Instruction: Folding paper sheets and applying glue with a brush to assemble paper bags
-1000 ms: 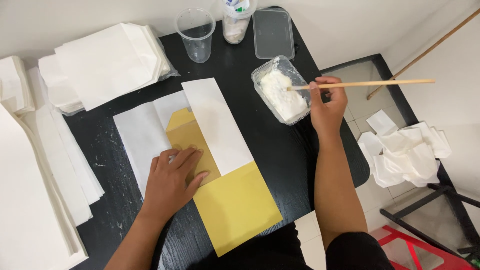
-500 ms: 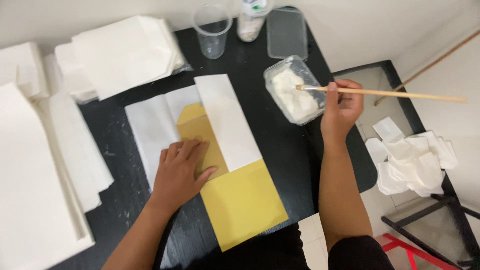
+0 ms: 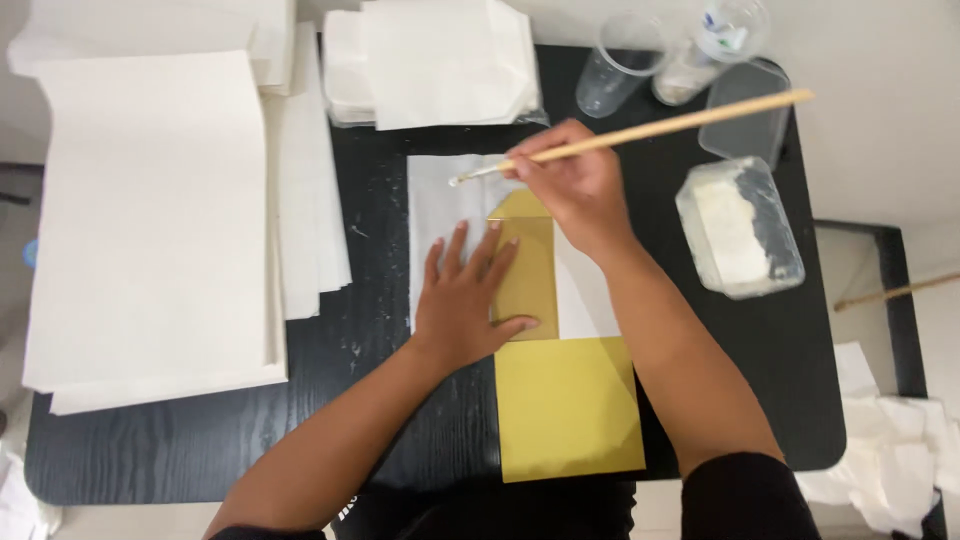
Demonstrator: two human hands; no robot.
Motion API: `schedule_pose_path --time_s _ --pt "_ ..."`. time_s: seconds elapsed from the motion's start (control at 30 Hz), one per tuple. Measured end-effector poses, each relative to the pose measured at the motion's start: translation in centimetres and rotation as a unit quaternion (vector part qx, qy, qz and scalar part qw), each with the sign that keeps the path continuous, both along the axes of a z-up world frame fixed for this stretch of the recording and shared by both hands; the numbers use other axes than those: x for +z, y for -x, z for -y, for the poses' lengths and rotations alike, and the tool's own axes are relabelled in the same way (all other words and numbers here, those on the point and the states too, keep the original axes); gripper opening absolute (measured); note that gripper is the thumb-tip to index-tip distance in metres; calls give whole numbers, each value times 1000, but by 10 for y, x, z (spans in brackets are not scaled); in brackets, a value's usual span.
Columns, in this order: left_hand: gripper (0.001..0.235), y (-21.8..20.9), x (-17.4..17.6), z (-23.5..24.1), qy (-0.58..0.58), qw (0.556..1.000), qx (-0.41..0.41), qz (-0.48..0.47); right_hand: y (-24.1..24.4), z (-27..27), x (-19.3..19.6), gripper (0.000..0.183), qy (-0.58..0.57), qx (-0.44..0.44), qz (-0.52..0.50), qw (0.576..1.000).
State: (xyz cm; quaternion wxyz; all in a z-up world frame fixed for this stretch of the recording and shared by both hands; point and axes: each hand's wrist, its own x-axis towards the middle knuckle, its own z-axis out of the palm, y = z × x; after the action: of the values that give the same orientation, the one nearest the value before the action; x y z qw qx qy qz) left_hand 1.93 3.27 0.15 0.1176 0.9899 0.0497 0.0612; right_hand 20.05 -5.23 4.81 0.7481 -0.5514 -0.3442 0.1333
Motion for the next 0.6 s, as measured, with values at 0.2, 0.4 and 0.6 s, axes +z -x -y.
schedule_pose_path --time_s 0.2,0.4,0.6 --pt "111 -1 -2 -2 -6 1000 4 -23 -17 -66 -32 17 30 45 -12 998" --pt "111 -2 1 -5 6 1000 3 -14 -23 -81 -64 17 47 35 -46 997" --pt "109 -3 -3 -6 11 999 5 -30 -16 -81 -52 14 69 38 -50 996"
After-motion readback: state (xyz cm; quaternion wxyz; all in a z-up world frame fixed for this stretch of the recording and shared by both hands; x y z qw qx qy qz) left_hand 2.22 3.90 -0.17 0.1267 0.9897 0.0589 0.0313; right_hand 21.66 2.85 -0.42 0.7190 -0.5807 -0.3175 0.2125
